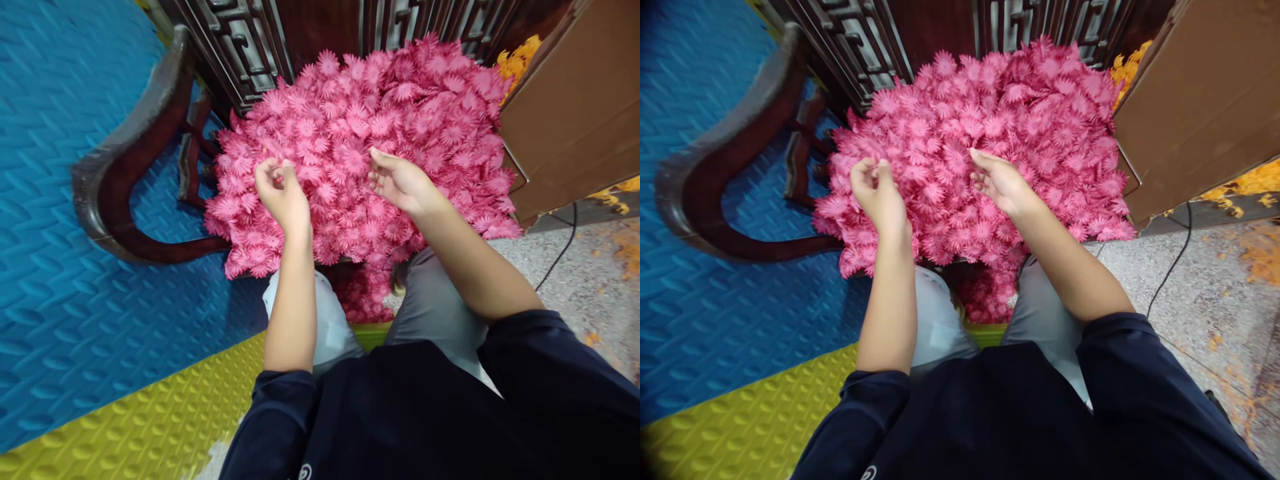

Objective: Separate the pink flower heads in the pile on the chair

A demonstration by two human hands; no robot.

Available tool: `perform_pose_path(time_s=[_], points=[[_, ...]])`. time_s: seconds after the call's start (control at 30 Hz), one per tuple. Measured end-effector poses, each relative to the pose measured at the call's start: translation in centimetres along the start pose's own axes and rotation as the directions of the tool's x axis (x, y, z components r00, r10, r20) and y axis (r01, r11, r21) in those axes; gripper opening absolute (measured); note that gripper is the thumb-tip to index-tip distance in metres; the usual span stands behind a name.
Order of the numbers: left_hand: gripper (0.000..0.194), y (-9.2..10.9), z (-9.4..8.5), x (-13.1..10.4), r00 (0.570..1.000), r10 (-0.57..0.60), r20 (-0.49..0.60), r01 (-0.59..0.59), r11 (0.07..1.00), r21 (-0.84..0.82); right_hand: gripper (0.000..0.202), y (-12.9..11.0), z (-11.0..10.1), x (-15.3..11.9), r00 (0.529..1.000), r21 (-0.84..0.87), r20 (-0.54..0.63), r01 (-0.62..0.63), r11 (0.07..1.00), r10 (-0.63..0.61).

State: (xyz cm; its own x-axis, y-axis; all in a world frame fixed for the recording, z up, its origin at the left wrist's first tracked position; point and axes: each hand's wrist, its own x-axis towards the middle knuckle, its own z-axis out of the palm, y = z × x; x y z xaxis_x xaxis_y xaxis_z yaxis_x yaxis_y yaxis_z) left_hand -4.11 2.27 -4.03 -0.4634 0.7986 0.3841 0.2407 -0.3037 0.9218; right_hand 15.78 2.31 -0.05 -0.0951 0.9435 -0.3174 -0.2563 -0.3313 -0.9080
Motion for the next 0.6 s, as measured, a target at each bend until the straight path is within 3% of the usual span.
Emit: perform_pose_path(time_s=[0.03, 0.07, 0.17, 0.23, 0.6], points=[[0.029, 0.6, 0.3, -0.4, 0.994, -0.021, -0.112, 0.019, 1.000, -0.020, 0.015, 0.0, 0.3, -0.2, 1.000, 0.017, 0.011, -0.012, 1.000, 0.011], [0.027, 1.4, 0.7, -1.1, 0.996, -0.020, -0.084, 0.018, 1.000, -0.021, 0.014, 0.0, 0.5, -0.4, 0.999, 0.033, 0.028, -0.022, 0.999, 0.021], [0.014, 4.0, 2.1, -3.1, 0.984, -0.023, 0.177, 0.022, 1.000, 0.006, 0.009, 0.1, 1.4, -1.0, 0.996, 0.072, 0.085, -0.047, 0.996, 0.041], [0.009, 5.0, 2.7, -3.9, 0.975, -0.032, 0.219, 0.033, 0.999, 0.001, 0.007, 0.2, 1.8, -1.3, 0.992, 0.087, 0.121, -0.058, 0.994, 0.047], [0.004, 4.9, 2.8, -3.9, 0.986, -0.074, 0.152, 0.068, 0.997, 0.045, 0.004, 0.7, 1.9, -1.2, 0.988, 0.099, 0.143, -0.072, 0.993, 0.057]])
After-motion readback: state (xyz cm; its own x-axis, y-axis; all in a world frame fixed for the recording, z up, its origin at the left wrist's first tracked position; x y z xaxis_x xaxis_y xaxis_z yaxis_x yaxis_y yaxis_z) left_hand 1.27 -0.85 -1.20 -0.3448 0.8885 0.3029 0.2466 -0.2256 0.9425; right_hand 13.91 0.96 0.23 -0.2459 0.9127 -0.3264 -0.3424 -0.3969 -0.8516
